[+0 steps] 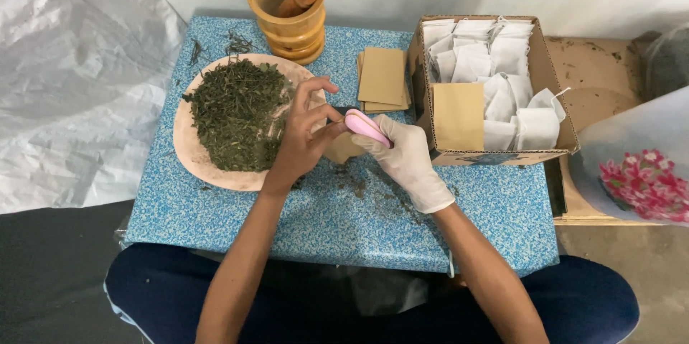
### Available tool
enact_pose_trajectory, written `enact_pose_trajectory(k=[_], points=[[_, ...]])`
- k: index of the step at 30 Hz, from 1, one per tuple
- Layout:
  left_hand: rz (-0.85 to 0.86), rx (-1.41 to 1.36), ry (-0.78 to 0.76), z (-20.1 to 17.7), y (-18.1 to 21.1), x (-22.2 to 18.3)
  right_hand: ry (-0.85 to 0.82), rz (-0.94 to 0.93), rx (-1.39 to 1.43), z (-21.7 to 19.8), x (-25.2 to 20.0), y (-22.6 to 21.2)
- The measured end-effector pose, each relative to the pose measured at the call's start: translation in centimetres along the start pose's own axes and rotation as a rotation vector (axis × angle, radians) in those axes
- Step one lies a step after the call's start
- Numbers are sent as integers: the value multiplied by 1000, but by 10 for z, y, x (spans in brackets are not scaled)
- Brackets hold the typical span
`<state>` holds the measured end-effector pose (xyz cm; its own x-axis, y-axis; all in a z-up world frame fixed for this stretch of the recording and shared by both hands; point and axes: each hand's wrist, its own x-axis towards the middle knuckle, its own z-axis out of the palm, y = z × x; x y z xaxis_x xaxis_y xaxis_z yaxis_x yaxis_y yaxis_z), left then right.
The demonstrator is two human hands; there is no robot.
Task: Using a handheld heat sealer to close the tops of pre-filled tea bags at a production workspace.
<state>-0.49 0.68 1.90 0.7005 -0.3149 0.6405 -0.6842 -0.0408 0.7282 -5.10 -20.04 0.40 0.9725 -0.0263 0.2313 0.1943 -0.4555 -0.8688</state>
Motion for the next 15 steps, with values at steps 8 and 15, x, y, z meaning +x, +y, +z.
enact_pose_trajectory(k=[8, 15], points=[[-1, 15, 0, -1, 1, 1, 2, 16, -11, 0, -2, 7], [-6, 4, -2, -3, 2, 1, 2, -9, 0, -1, 2, -2]])
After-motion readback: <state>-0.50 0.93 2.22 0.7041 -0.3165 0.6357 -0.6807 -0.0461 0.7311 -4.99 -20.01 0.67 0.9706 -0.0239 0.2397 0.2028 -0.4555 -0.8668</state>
